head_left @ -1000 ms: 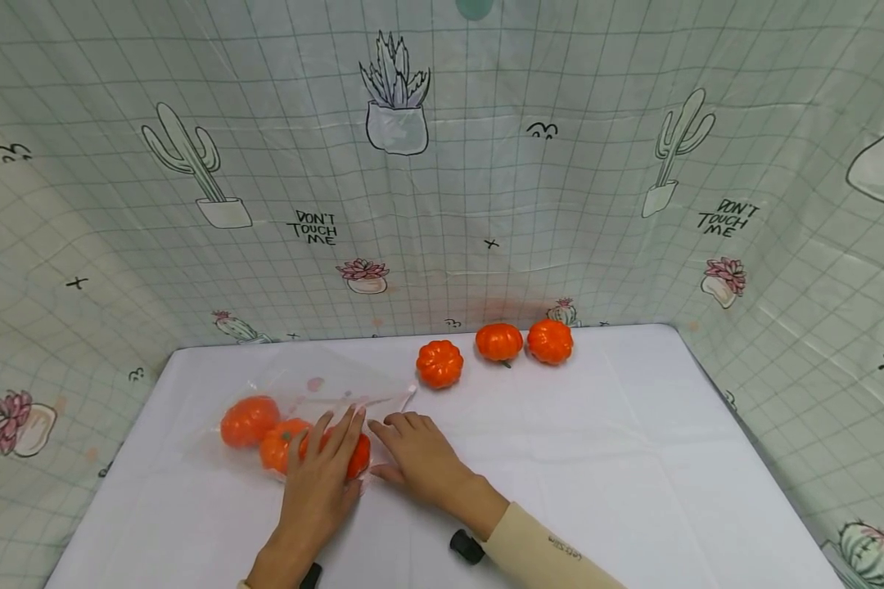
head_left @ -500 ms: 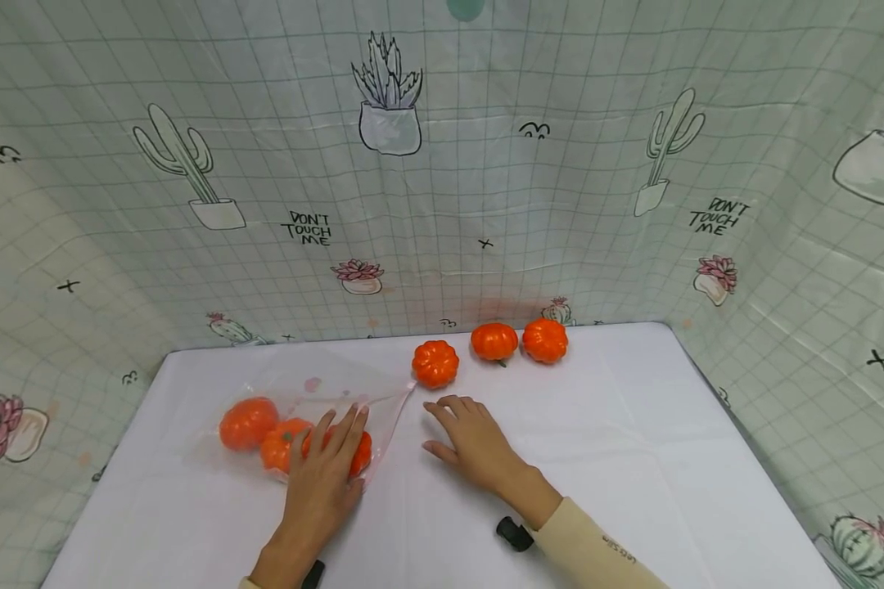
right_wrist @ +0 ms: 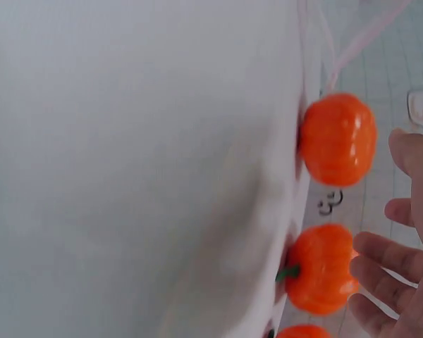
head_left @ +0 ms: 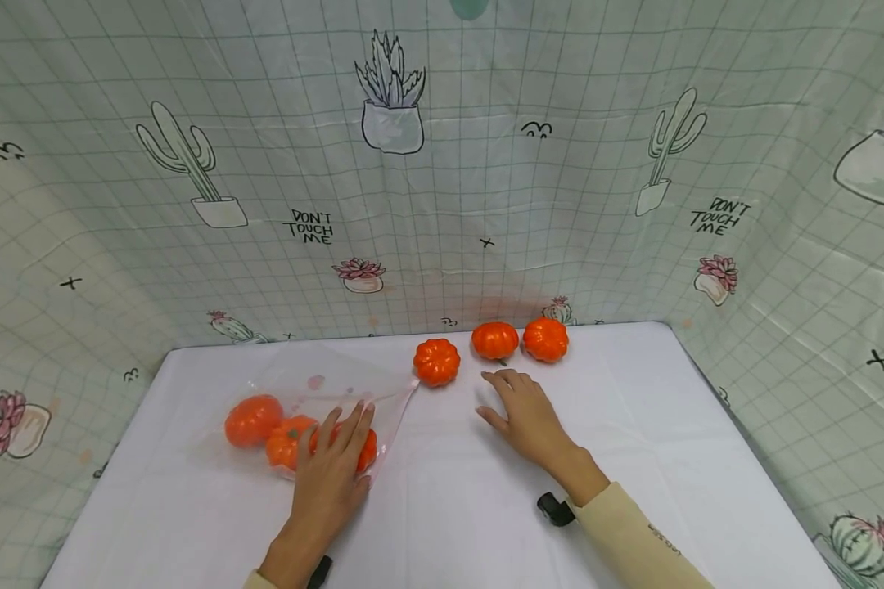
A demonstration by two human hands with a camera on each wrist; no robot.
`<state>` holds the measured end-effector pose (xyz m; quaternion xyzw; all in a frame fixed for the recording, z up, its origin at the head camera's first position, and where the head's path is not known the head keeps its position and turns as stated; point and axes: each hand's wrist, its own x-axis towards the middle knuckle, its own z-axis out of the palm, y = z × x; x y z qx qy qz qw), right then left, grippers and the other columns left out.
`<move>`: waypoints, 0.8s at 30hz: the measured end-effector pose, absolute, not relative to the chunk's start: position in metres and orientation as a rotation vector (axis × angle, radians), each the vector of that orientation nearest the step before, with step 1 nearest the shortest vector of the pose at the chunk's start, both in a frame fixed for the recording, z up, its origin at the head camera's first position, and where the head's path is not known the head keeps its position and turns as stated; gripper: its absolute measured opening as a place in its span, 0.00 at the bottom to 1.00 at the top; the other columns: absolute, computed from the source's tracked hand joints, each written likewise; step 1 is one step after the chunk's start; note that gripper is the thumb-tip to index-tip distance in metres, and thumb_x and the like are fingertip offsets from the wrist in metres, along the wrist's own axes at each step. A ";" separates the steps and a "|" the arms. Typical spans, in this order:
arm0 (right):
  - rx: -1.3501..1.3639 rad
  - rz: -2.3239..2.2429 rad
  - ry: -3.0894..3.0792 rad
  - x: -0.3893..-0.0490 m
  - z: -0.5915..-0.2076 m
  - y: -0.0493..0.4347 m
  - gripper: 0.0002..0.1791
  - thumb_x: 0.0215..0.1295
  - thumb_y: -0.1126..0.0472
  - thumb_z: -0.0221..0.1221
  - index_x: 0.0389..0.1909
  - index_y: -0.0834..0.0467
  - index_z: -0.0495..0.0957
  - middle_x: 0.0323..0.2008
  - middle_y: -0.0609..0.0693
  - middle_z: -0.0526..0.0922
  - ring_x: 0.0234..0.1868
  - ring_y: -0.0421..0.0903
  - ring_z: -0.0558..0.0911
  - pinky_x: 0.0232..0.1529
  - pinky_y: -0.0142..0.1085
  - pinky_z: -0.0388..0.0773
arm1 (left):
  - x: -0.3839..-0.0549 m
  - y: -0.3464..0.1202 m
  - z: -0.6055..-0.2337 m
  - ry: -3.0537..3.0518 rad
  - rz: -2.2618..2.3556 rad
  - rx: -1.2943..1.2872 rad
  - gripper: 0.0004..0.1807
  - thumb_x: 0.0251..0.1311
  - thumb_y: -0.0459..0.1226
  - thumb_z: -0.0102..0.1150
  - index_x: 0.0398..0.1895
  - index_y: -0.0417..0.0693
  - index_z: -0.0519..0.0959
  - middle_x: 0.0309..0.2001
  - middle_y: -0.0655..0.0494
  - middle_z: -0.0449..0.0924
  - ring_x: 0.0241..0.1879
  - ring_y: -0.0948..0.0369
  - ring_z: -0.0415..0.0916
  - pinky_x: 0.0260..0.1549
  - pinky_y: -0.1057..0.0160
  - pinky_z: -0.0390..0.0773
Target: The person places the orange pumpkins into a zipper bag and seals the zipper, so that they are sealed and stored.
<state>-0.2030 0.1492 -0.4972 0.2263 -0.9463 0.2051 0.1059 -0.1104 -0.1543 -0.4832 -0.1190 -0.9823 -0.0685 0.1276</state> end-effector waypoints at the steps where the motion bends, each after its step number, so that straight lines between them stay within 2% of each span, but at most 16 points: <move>1: 0.641 0.601 -2.792 -0.205 -0.497 0.153 0.33 0.69 0.52 0.71 0.69 0.63 0.76 0.60 0.60 0.80 0.59 0.60 0.79 0.61 0.56 0.78 | -0.110 -0.154 -0.482 -2.864 -0.195 -0.342 0.58 0.42 0.39 0.88 0.80 0.46 0.67 0.76 0.47 0.70 0.74 0.42 0.62 0.71 0.35 0.61; 12: 0.492 0.611 -2.803 -0.222 -0.504 0.177 0.34 0.67 0.53 0.72 0.68 0.65 0.75 0.60 0.63 0.79 0.63 0.63 0.77 0.64 0.59 0.76 | -0.111 -0.150 -0.480 -2.886 -0.200 -0.314 0.58 0.44 0.39 0.87 0.80 0.47 0.66 0.77 0.47 0.69 0.74 0.42 0.61 0.72 0.33 0.61; 24: 0.614 0.584 -2.774 -0.241 -0.510 0.149 0.38 0.66 0.52 0.73 0.72 0.64 0.72 0.63 0.63 0.78 0.61 0.62 0.78 0.64 0.58 0.77 | -0.114 -0.148 -0.484 -2.879 -0.219 -0.303 0.59 0.43 0.40 0.88 0.81 0.47 0.66 0.77 0.47 0.69 0.75 0.42 0.61 0.72 0.33 0.60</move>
